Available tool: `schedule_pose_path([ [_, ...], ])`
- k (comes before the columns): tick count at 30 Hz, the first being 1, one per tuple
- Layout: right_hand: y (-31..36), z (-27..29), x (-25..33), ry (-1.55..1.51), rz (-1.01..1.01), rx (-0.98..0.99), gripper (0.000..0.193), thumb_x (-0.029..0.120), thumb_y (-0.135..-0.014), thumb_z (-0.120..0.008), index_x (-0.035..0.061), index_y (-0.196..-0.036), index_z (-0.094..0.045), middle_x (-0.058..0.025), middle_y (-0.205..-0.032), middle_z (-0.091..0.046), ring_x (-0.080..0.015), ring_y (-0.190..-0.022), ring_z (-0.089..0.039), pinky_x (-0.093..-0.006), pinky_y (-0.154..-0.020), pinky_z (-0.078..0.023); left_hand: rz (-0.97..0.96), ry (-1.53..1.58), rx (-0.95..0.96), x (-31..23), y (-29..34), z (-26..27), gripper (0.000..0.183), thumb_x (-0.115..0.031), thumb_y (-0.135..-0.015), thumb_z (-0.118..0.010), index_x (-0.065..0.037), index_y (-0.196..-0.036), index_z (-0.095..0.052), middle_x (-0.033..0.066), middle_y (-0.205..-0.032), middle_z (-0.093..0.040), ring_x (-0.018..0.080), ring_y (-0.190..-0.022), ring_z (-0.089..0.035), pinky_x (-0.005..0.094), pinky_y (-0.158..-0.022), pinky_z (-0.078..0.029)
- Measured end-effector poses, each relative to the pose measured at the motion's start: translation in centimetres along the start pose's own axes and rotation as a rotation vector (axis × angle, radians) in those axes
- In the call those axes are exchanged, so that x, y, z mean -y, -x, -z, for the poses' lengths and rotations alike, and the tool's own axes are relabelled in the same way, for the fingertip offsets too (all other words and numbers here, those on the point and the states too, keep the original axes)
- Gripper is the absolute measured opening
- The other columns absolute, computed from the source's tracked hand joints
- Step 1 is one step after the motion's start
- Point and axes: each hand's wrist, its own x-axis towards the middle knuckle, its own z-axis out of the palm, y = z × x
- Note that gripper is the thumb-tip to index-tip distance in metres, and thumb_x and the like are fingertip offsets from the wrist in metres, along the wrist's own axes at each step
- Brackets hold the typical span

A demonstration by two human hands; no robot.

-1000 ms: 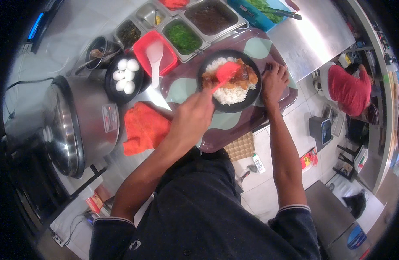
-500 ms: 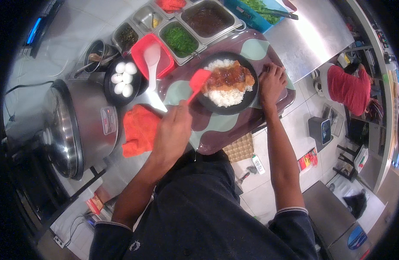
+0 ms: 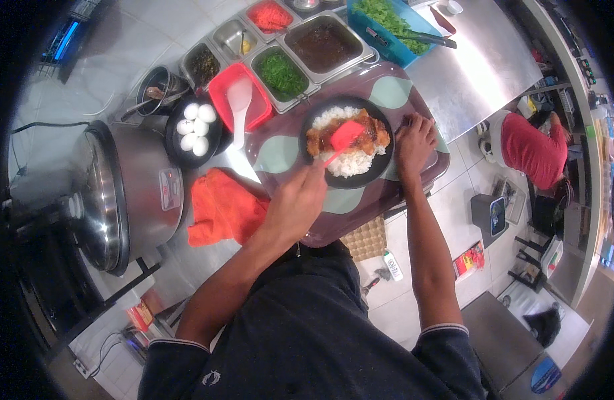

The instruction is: The person assembles a rice bowl by scooping rice into a bowl, adding a breaded cutlet, ladling sauce, placing lettuce, drizzling mayonnaise, and sprinkling seasoning. The person then hands the completed bowl to a coworker and begins preparing a second bowl.

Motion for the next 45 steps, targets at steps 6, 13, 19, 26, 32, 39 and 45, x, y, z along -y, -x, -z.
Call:
schedule_pose_path([
  [6, 0.0, 0.2, 0.0, -0.040, 0.024, -0.013, 0.033, 0.013, -0.086, -0.060, 0.0140, -0.119, -0.058, -0.0142, -0.123, -0.056, -0.0383, -0.128, -0.047, -0.0509, -0.103, -0.036, 0.032, 0.012, 0.018, -0.2, -0.9, 0.4, 0.027, -0.001, -0.090, -0.058, 0.005, -0.116, -0.056, 0.0213, -0.085, -0.063, 0.0396, -0.078, -0.066, 0.0461, -0.064, -0.054],
  [13, 0.1, 0.0, 0.3, 0.054, -0.045, -0.026, 0.035, 0.014, -0.085, -0.062, 0.0122, -0.120, -0.058, -0.0177, -0.131, -0.054, -0.0381, -0.127, -0.048, -0.0497, -0.102, -0.038, 0.039, 0.155, -0.031, -0.5, -2.3, 2.0, 0.018, -0.006, -0.093, -0.058, 0.000, -0.110, -0.060, 0.0230, -0.087, -0.064, 0.0429, -0.078, -0.063, 0.0484, -0.065, -0.049],
  [19, 0.1, 0.6, 0.7, 0.008, -0.020, -0.046, 0.029, 0.017, -0.088, -0.060, 0.0079, -0.116, -0.058, -0.0189, -0.122, -0.057, -0.0400, -0.124, -0.050, -0.0526, -0.100, -0.039, 0.206, 0.084, -0.127, 3.1, -10.1, 4.2, 0.012, -0.008, -0.095, -0.052, 0.002, -0.097, -0.058, 0.0264, -0.085, -0.061, 0.0441, -0.081, -0.063, 0.0517, -0.067, -0.046],
  [26, -0.2, 0.8, 0.7, 0.001, -0.037, -0.002, 0.029, 0.016, -0.087, -0.060, 0.0097, -0.115, -0.059, -0.0146, -0.121, -0.058, -0.0383, -0.127, -0.048, -0.0510, -0.101, -0.037, 0.081, -0.387, 0.063, 9.4, -19.5, 2.4, 0.019, -0.006, -0.090, -0.049, 0.009, -0.091, -0.061, 0.0329, -0.096, -0.064, 0.0457, -0.088, -0.066, 0.0544, -0.081, -0.052],
  [32, 0.0, 0.4, 0.4, -0.008, -0.061, 0.029, 0.029, 0.011, -0.085, -0.059, 0.0127, -0.114, -0.060, -0.0105, -0.124, -0.057, -0.0372, -0.130, -0.046, -0.0489, -0.102, -0.036, 0.012, -0.280, 0.079, 11.7, -20.5, 0.3, 0.018, -0.005, -0.087, -0.053, 0.008, -0.088, -0.066, 0.0294, -0.085, -0.067, 0.0449, -0.086, -0.067, 0.0531, -0.082, -0.052],
  [39, 0.1, 0.7, 0.4, -0.043, -0.043, 0.005, 0.029, 0.010, -0.084, -0.059, 0.0122, -0.113, -0.059, -0.0092, -0.124, -0.057, -0.0369, -0.131, -0.045, -0.0481, -0.102, -0.034, 0.287, 0.088, -0.059, 11.4, -19.9, 2.5, 0.020, -0.015, -0.090, -0.057, 0.000, -0.096, -0.070, 0.0187, -0.074, -0.068, 0.0330, -0.069, -0.068, 0.0406, -0.065, -0.050],
  [45, 0.0, 0.6, 0.4, -0.059, -0.041, -0.014, 0.029, 0.011, -0.084, -0.058, 0.0133, -0.113, -0.059, -0.0083, -0.124, -0.057, -0.0358, -0.132, -0.044, -0.0477, -0.102, -0.034, 0.197, 0.089, -0.018, 5.0, -15.1, 5.0, 0.020, -0.014, -0.095, -0.059, 0.000, -0.104, -0.070, 0.0107, -0.078, -0.070, 0.0178, -0.070, -0.065, 0.0315, -0.063, -0.050],
])
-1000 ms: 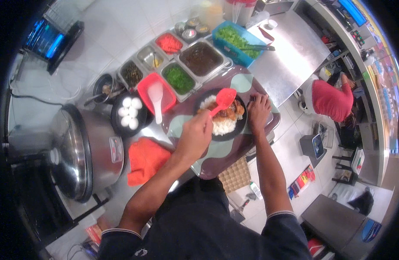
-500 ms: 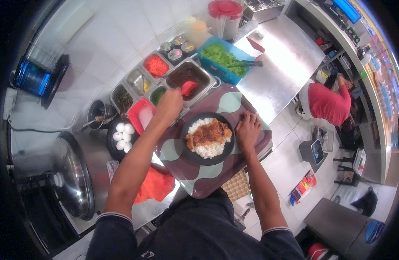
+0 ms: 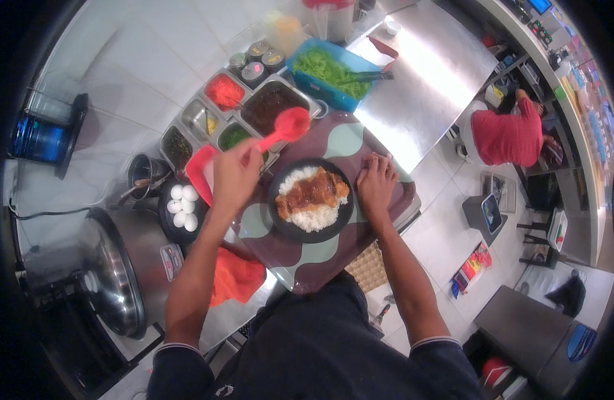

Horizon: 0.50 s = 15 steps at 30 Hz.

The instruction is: The person assembles a rice bowl by scooping rice into a bowl, adding a breaded cutlet, ladling sauce, placing lettuce, drizzling mayonnaise, and sprinkling seasoning. The person then hands the completed bowl to a coworker and begins preparing a second bowl.

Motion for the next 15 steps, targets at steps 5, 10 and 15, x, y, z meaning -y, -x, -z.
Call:
schedule_pose_path([
  [5, 0.0, 0.1, 0.1, -0.024, -0.022, 0.016, 0.030, 0.012, -0.085, -0.058, 0.0132, -0.115, -0.059, -0.0085, -0.124, -0.057, -0.0353, -0.132, -0.044, -0.0479, -0.102, -0.034, -0.284, -0.022, 0.077, -3.1, 6.1, -1.8, 0.019, -0.007, -0.092, -0.061, 0.000, -0.110, -0.065, 0.0177, -0.086, -0.065, 0.0321, -0.074, -0.066, 0.0383, -0.065, -0.051],
  [10, 0.0, 0.5, 0.0, 0.028, -0.001, 0.039, 0.034, 0.017, -0.087, -0.059, 0.0097, -0.120, -0.057, -0.0133, -0.126, -0.055, -0.0380, -0.135, -0.043, -0.0517, -0.103, -0.038, -0.441, -0.134, 0.208, -3.2, 8.0, -3.3, 0.024, -0.003, -0.090, -0.062, 0.002, -0.113, -0.061, 0.0186, -0.095, -0.064, 0.0349, -0.084, -0.065, 0.0418, -0.072, -0.054],
  [15, -0.1, 0.4, -0.1, -0.002, -0.005, 0.056, 0.036, 0.017, -0.086, -0.059, 0.0104, -0.122, -0.057, -0.0125, -0.126, -0.055, -0.0369, -0.135, -0.042, -0.0510, -0.103, -0.036, -0.560, -0.244, 0.238, -3.2, 8.2, -3.3, 0.032, -0.003, -0.087, -0.063, 0.004, -0.118, -0.057, 0.0164, -0.097, -0.060, 0.0329, -0.088, -0.063, 0.0407, -0.071, -0.055],
])
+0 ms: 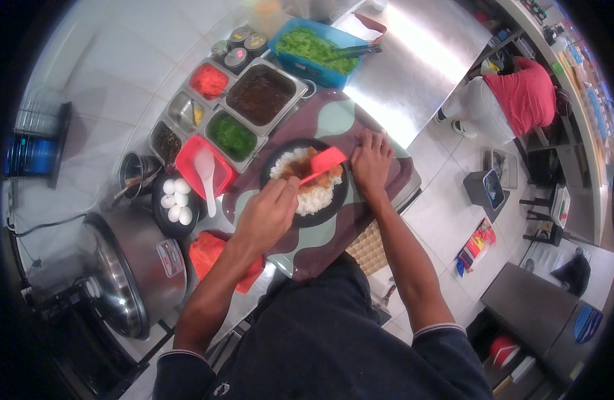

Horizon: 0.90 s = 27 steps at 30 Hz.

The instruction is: The person assembles a rice bowl by scooping rice into a bowl, adding a breaded cutlet, ladling sauce, placing lettuce, drizzling mayonnaise, and sprinkling seasoning. The person then hands the completed bowl to a coworker and begins preparing a second bowl.

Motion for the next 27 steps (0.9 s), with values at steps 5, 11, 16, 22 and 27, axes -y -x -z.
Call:
schedule_pose_path([
  [5, 0.0, -0.2, 0.1, 0.001, 0.000, -0.065, 0.030, 0.011, -0.084, -0.058, 0.0146, -0.114, -0.059, -0.0079, -0.123, -0.056, -0.0346, -0.130, -0.045, -0.0473, -0.099, -0.036, 0.029, -0.058, 0.068, -0.2, 0.0, 0.1, 0.028, -0.002, -0.088, -0.062, 0.005, -0.115, -0.059, 0.0181, -0.098, -0.063, 0.0329, -0.087, -0.064, 0.0401, -0.075, -0.056],
  [11, -0.1, -0.2, 0.1, -0.008, 0.003, -0.091, 0.030, 0.010, -0.083, -0.060, 0.0148, -0.113, -0.058, -0.0074, -0.122, -0.056, -0.0340, -0.129, -0.046, -0.0468, -0.098, -0.036, -0.057, -0.080, 0.027, -0.7, 0.1, -0.2, 0.031, -0.003, -0.088, -0.061, 0.005, -0.118, -0.058, 0.0160, -0.092, -0.059, 0.0310, -0.084, -0.063, 0.0393, -0.072, -0.056],
  [16, 0.0, -0.2, 0.1, -0.030, 0.004, -0.092, 0.030, 0.009, -0.082, -0.060, 0.0148, -0.112, -0.058, -0.0074, -0.121, -0.057, -0.0337, -0.128, -0.046, -0.0469, -0.098, -0.036, -0.075, -0.096, -0.015, -0.7, 0.0, -0.4, 0.038, 0.000, -0.083, -0.063, 0.010, -0.119, -0.056, 0.0151, -0.089, -0.056, 0.0303, -0.083, -0.059, 0.0392, -0.068, -0.053],
  [22, -0.1, -0.2, 0.1, -0.038, -0.004, -0.073, 0.030, 0.010, -0.084, -0.058, 0.0146, -0.113, -0.059, -0.0086, -0.122, -0.056, -0.0346, -0.130, -0.045, -0.0475, -0.099, -0.036, -0.139, -0.134, -0.040, 0.0, 0.1, -0.7, 0.037, 0.001, -0.083, -0.063, 0.010, -0.118, -0.056, 0.0146, -0.090, -0.056, 0.0291, -0.083, -0.059, 0.0388, -0.065, -0.053],
  [27, -0.1, -0.4, 0.0, -0.020, -0.014, -0.058, 0.031, 0.011, -0.084, -0.058, 0.0148, -0.115, -0.059, -0.0093, -0.122, -0.056, -0.0358, -0.131, -0.045, -0.0489, -0.100, -0.036, 0.000, -0.124, -0.080, 0.6, 0.1, -0.6, 0.032, -0.001, -0.087, -0.061, 0.003, -0.119, -0.060, 0.0136, -0.086, -0.058, 0.0295, -0.077, -0.061, 0.0406, -0.064, -0.053],
])
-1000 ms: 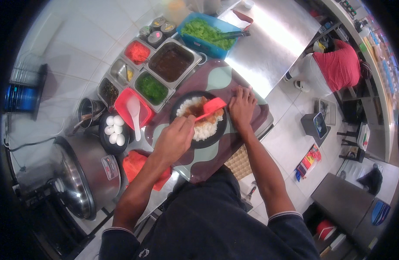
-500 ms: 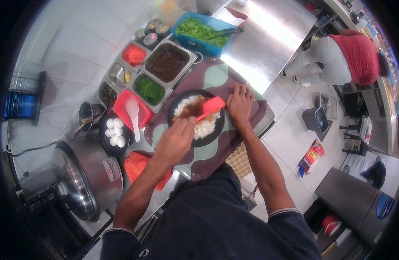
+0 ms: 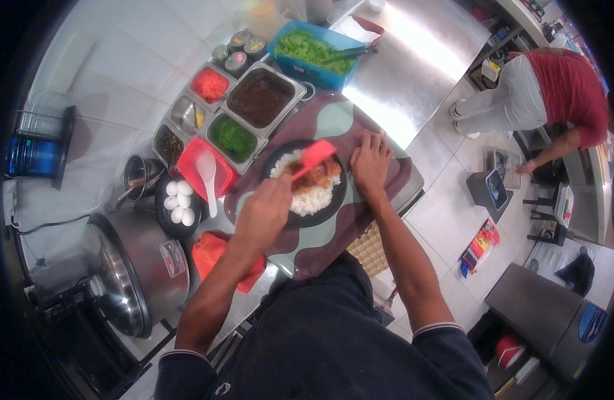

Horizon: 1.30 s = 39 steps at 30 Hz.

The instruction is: The person assembles a rice bowl by scooping rice into a bowl, adding a breaded cutlet, ladling sauce, placing lettuce, drizzling mayonnaise, and sprinkling seasoning. The person then hands the completed bowl to a coworker and begins preparing a second bowl.

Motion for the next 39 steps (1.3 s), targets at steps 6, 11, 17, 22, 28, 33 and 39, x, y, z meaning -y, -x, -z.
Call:
schedule_pose_path([
  [6, 0.1, 0.2, -0.1, -0.025, -0.033, 0.107, 0.036, 0.017, -0.086, -0.058, 0.0103, -0.122, -0.057, -0.0127, -0.128, -0.055, -0.0378, -0.135, -0.041, -0.0532, -0.104, -0.035, 0.597, 0.264, -0.179, 6.8, -3.4, 0.7, 0.017, -0.009, -0.095, -0.054, 0.000, -0.103, -0.066, 0.0211, -0.075, -0.063, 0.0395, -0.071, -0.064, 0.0459, -0.068, -0.052],
  [11, 0.1, 0.7, 0.1, 0.003, -0.030, 0.178, 0.040, 0.019, -0.088, -0.057, 0.0072, -0.127, -0.056, -0.0150, -0.133, -0.054, -0.0395, -0.137, -0.039, -0.0555, -0.105, -0.034, 0.572, 0.054, -0.094, 13.7, -6.8, -1.0, 0.020, -0.011, -0.095, -0.053, 0.004, -0.097, -0.066, 0.0252, -0.075, -0.063, 0.0464, -0.073, -0.062, 0.0503, -0.068, -0.050],
  [17, 0.1, 0.4, 0.0, 0.019, -0.034, 0.154, 0.036, 0.015, -0.088, -0.057, 0.0076, -0.124, -0.057, -0.0145, -0.133, -0.055, -0.0404, -0.135, -0.041, -0.0551, -0.105, -0.034, 0.319, -0.495, 0.010, 12.3, -9.9, -1.0, 0.031, -0.011, -0.085, -0.060, -0.001, -0.115, -0.062, 0.0206, -0.117, -0.061, 0.0389, -0.110, -0.057, 0.0516, -0.095, -0.044],
  [22, 0.3, 0.1, -0.1, -0.023, -0.017, 0.079, 0.033, 0.009, -0.085, -0.058, 0.0109, -0.118, -0.058, -0.0141, -0.134, -0.055, -0.0411, -0.133, -0.041, -0.0536, -0.106, -0.032, 0.059, -0.096, 0.048, 9.2, -18.8, -4.4, 0.042, -0.014, -0.090, -0.057, -0.001, -0.130, -0.057, 0.0219, -0.123, -0.060, 0.0384, -0.116, -0.055, 0.0476, -0.099, -0.046],
  [28, 0.2, 0.6, 0.2, 0.036, -0.041, 0.133, 0.036, 0.012, -0.084, -0.062, 0.0115, -0.120, -0.059, -0.0102, -0.133, -0.055, -0.0369, -0.135, -0.041, -0.0524, -0.104, -0.034, -0.035, -0.139, 0.047, 3.7, -28.8, -12.0, 0.041, -0.018, -0.090, -0.060, -0.004, -0.128, -0.058, 0.0190, -0.119, -0.062, 0.0376, -0.116, -0.056, 0.0480, -0.094, -0.049],
  [33, 0.1, 1.0, 0.2, 0.005, -0.030, 0.123, 0.037, 0.014, -0.082, -0.065, 0.0141, -0.119, -0.059, -0.0059, -0.132, -0.055, -0.0340, -0.136, -0.041, -0.0493, -0.102, -0.034, 0.003, 0.008, 0.146, 5.5, -32.0, -9.8, 0.027, -0.015, -0.090, -0.056, -0.006, -0.114, -0.063, 0.0215, -0.107, -0.065, 0.0392, -0.104, -0.062, 0.0497, -0.088, -0.050],
  [39, 0.0, 0.9, 0.3, -0.070, -0.056, 0.084, 0.036, 0.009, -0.080, -0.064, 0.0136, -0.116, -0.059, -0.0056, -0.130, -0.057, -0.0337, -0.134, -0.042, -0.0498, -0.104, -0.033, 0.125, -0.015, 0.310, 11.3, -30.6, -3.1, 0.027, -0.007, -0.082, -0.056, 0.006, -0.105, -0.063, 0.0277, -0.103, -0.065, 0.0423, -0.101, -0.064, 0.0502, -0.088, -0.050],
])
